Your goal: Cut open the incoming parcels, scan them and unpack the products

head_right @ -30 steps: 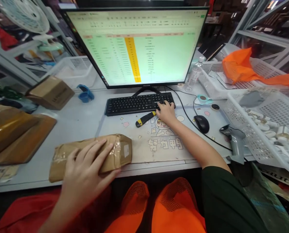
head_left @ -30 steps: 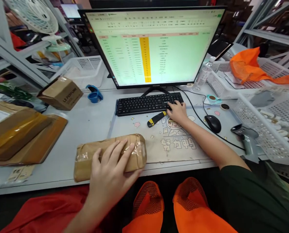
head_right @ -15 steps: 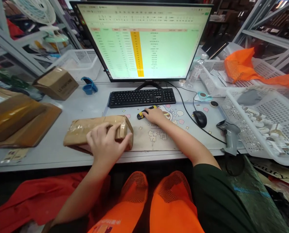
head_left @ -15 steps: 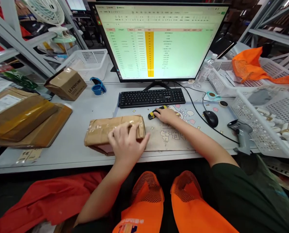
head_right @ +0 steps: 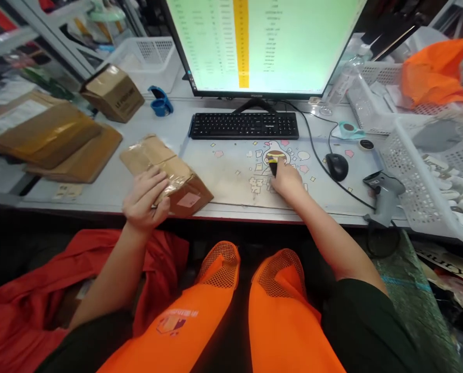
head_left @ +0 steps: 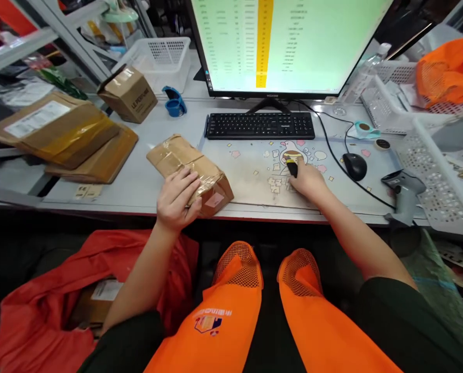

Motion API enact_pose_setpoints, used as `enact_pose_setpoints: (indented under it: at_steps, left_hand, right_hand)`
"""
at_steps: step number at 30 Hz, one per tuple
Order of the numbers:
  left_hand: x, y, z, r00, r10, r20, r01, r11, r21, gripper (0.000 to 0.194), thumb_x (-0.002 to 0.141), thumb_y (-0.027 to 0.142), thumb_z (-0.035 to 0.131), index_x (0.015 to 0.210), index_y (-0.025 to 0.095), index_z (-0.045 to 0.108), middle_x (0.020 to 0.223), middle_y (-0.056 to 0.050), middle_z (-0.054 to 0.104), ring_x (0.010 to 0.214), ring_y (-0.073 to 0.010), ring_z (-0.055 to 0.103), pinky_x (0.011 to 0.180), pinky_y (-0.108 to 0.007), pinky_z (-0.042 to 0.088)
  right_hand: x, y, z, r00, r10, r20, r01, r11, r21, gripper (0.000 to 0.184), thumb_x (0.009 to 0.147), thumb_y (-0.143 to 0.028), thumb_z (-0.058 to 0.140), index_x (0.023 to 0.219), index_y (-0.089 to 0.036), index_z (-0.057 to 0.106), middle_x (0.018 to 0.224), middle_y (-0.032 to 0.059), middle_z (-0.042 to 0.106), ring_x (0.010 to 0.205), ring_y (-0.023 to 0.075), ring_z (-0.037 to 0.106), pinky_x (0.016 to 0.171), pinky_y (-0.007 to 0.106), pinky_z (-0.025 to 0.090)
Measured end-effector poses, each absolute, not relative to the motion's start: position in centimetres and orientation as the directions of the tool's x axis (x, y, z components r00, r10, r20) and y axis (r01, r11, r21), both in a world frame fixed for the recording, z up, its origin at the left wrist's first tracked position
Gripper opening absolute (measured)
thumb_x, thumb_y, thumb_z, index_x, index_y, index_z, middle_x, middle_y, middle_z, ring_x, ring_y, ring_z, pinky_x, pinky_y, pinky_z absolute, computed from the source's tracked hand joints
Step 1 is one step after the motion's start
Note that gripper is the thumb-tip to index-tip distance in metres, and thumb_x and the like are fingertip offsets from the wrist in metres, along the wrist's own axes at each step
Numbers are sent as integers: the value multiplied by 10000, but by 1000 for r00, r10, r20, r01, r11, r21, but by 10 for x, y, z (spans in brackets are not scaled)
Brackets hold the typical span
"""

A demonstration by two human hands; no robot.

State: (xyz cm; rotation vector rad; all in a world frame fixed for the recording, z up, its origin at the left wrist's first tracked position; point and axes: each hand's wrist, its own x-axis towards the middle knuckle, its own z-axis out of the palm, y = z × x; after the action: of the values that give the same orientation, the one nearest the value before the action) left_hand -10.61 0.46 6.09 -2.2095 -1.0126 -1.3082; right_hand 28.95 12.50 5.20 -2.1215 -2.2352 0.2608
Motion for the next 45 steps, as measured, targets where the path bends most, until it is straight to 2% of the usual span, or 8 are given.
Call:
enact_pose_setpoints:
  at_steps: [7, 13, 17, 28, 35, 40, 43, 45]
  left_hand:
    - [-58, 15, 54, 225, 369, 902, 705, -701, 111, 291, 960, 219, 633, 1236, 225, 727, 1180, -117, 791, 1214, -318, 736, 1043, -493, 548]
    - [-26, 19, 61, 247, 332, 910, 651, -753, 98, 428, 914, 211, 598, 1339, 222, 644, 1342, -138, 729, 1287, -327, 698, 1053, -505, 577]
    - [-30, 19, 59, 206, 308, 929, 640, -760, 111, 216, 922, 198, 614, 1135, 238, 621, 1345, -130, 717, 1259, -307, 713, 1012, -500, 611]
    - [-17, 22, 60, 184, 303, 935, 612, -779, 132, 66, 986, 173, 582, 959, 231, 565, 1069, -47, 771, 1189, -283, 753, 979, -487, 598]
    - [-59, 7, 38, 57, 300, 952, 628, -752, 200, 105, 1024, 327, 561, 958, 245, 565, 975, -31, 709, 1043, -275, 787, 924, -516, 646]
    - [-106, -32, 22, -447, 215, 869, 701, -519, 489, 260, 1063, 419, 497, 1143, 264, 689, 1369, -132, 632, 1387, -348, 574, 1199, -645, 414]
    - [-103, -46, 23, -432, 333, 838, 770, -347, 535, 487, 1009, 606, 577, 1320, 240, 660, 1648, -188, 408, 1558, -389, 372, 1281, -649, 284]
    - [-103, -38, 26, -416, 348, 840, 806, -287, 517, 528, 943, 661, 665, 1231, 219, 663, 1656, -200, 406, 1566, -395, 374, 1267, -630, 331]
  right_hand:
    - [294, 21, 74, -388, 841, 378, 732, 530, -428, 516, 956, -283, 579, 1455, -153, 593, 1249, 161, 686, 1159, 318, 673, 1038, 471, 564]
    - [263, -18, 88, -634, 625, 455, 556, 778, -294, 487, 1075, -433, 575, 1484, -170, 564, 1119, 136, 713, 944, 257, 720, 788, 366, 611]
    - [252, 1, 88, -691, 551, 468, 531, 826, -189, 483, 1101, -436, 522, 1461, -120, 587, 1086, 145, 712, 876, 246, 706, 745, 362, 592]
    - [246, 22, 96, -667, 614, 422, 586, 782, -213, 507, 1099, -475, 511, 1467, -147, 626, 1084, 126, 714, 887, 238, 705, 759, 336, 581]
    - [343, 47, 77, -204, 828, 523, 866, 401, -299, 521, 1046, -488, 557, 1447, -171, 661, 1185, 165, 750, 1086, 327, 716, 965, 462, 592]
    - [382, 15, 51, -120, 878, 462, 838, 339, -427, 482, 1024, -488, 593, 1427, -239, 680, 1156, 136, 771, 1078, 335, 736, 961, 498, 600]
    - [371, 2, 41, -153, 883, 444, 801, 374, -468, 466, 1021, -474, 610, 1426, -254, 681, 1145, 131, 773, 1049, 326, 742, 934, 495, 610]
    - [356, 1, 43, -229, 872, 432, 758, 438, -483, 471, 1022, -468, 616, 1427, -235, 678, 1134, 133, 769, 1020, 315, 741, 907, 477, 616]
